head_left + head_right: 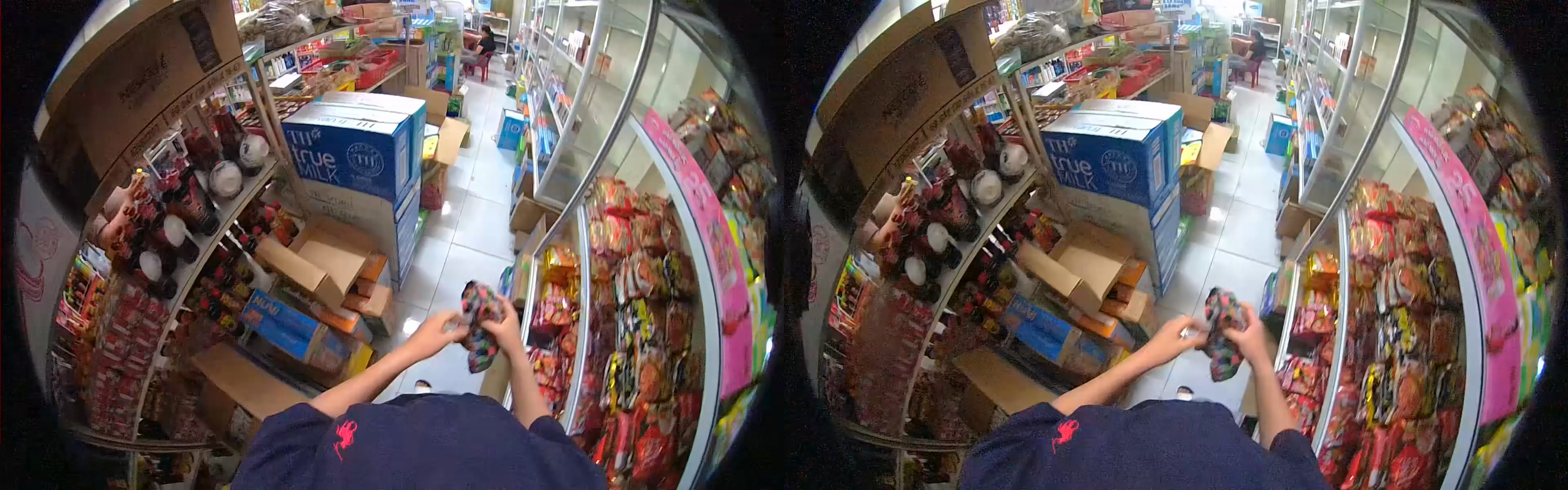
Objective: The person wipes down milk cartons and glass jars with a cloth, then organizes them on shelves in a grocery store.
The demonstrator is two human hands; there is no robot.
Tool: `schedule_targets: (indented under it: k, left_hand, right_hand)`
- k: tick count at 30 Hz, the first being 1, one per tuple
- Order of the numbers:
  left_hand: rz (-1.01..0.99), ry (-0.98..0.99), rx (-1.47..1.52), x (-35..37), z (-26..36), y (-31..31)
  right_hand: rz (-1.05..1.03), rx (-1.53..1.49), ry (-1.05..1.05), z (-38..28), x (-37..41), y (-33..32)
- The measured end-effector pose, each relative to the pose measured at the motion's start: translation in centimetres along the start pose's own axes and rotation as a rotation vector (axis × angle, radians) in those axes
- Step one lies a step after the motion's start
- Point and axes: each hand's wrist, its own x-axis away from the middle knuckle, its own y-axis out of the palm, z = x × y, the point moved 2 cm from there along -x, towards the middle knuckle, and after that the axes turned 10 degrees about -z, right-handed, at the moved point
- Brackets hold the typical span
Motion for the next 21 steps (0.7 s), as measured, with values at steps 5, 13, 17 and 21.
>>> schedule_targets:
  k: [5,13,17,21]
  left_hand:
    - [-1.117,-0.008,0.102,3.2,3.3,-2.0]
    - [-1.188,0.243,-0.078,-4.7,2.0,-3.8]
    - [-1.06,0.273,-0.354,-9.6,-0.8,-7.9]
    - [-1.008,0.27,-0.307,-14.4,-1.9,-11.1]
  right_hand:
    - [0.023,-0.167,0.128,3.2,-2.1,-2.1]
    - [0.128,-0.184,0.236,4.5,-8.8,-3.7]
    - [0.132,-0.206,0.209,3.7,-16.2,-3.8]
    - [0.038,-0.098,0.163,3.4,-24.3,-4.2]
